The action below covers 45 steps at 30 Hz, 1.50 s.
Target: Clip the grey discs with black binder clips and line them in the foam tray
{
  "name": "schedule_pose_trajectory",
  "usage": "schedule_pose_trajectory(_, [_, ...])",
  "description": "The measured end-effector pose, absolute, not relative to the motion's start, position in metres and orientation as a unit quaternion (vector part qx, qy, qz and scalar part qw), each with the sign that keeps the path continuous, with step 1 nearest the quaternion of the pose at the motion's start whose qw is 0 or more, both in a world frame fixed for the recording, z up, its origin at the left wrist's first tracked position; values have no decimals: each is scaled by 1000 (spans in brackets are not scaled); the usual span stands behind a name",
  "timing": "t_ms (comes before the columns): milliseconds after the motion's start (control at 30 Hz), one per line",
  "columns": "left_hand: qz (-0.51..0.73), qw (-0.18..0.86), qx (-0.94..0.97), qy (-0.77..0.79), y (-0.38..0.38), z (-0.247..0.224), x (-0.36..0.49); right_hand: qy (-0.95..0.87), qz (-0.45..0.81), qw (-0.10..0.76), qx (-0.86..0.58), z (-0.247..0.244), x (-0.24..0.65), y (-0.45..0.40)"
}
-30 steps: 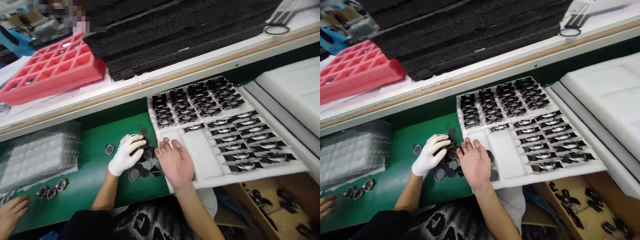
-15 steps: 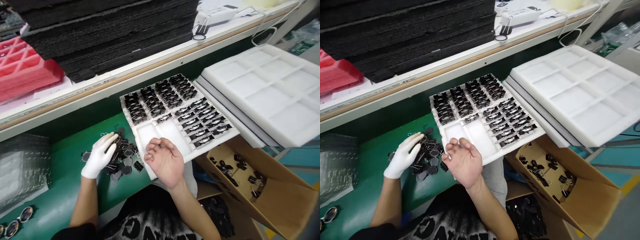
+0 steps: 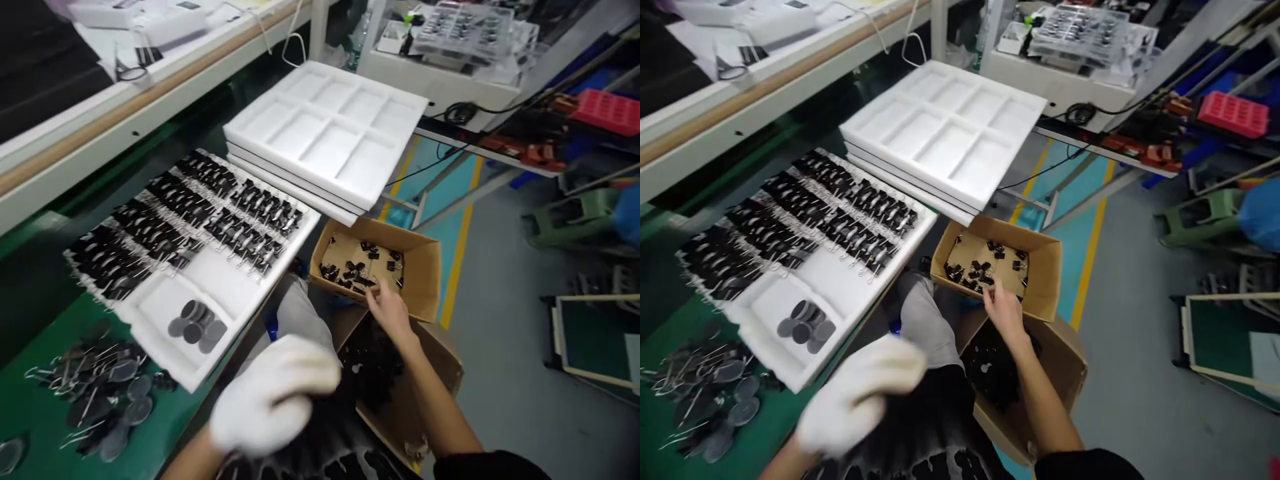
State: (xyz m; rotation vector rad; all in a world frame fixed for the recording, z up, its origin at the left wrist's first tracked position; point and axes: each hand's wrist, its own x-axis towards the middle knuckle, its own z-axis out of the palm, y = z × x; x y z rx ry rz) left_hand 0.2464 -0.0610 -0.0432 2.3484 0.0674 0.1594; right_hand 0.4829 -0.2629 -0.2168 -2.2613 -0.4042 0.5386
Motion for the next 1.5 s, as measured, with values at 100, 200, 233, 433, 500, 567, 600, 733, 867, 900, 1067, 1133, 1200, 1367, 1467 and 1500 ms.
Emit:
schedule_pose_trajectory(100, [-40, 397, 916, 44, -106, -116, 354, -159, 260, 286, -909, -250, 541, -282])
schedule_pose_trajectory(200, [-140, 323, 915, 196, -117, -181, 446, -186, 331, 199, -903, -284, 582, -269])
schedule_pose_trajectory(233, [-162, 312, 911, 213, -113, -198, 470, -198, 355, 174, -897, -295, 591, -261])
schedule_pose_trajectory(433, [-358, 234, 844, 324, -76, -271, 548, -293, 444, 77, -843, -358, 600, -223])
schedule_pose_trajectory(500, [-402, 226, 822, 334, -79, -293, 554, -321, 436, 61, -839, -371, 596, -222])
schedule_pose_trajectory(567, [-426, 220, 811, 334, -86, -312, 554, -345, 416, 51, -840, -378, 592, -225])
schedule_pose_trajectory(600, [-432, 217, 810, 333, -90, -320, 552, -356, 404, 49, -841, -381, 590, -228])
schedule_pose_trajectory(733, [-422, 205, 821, 325, -91, -340, 543, -400, 375, 50, -835, -384, 587, -237])
schedule_pose_trajectory(867, [-399, 224, 834, 308, -80, -347, 533, -431, 361, 43, -826, -383, 583, -242])
schedule_pose_trajectory(900, [-393, 230, 836, 306, -79, -348, 531, -433, 356, 41, -827, -383, 581, -241])
schedule_pose_trajectory(1067, [-367, 255, 844, 297, -77, -348, 529, -416, 329, 36, -847, -382, 572, -228])
schedule_pose_trajectory(1133, [-361, 263, 845, 292, -75, -346, 530, -408, 321, 43, -854, -382, 569, -224])
schedule_pose_trajectory(1200, [-359, 273, 845, 287, -69, -343, 532, -405, 316, 57, -856, -383, 570, -223])
schedule_pose_trajectory(1367, [-353, 318, 835, 277, -56, -333, 540, -404, 308, 119, -853, -387, 589, -238])
schedule_pose_trajectory(1467, [-332, 376, 821, 274, -54, -326, 545, -394, 307, 159, -851, -390, 602, -248])
schedule_pose_trajectory(1500, [-323, 396, 814, 276, -53, -325, 547, -388, 307, 171, -852, -391, 605, -250])
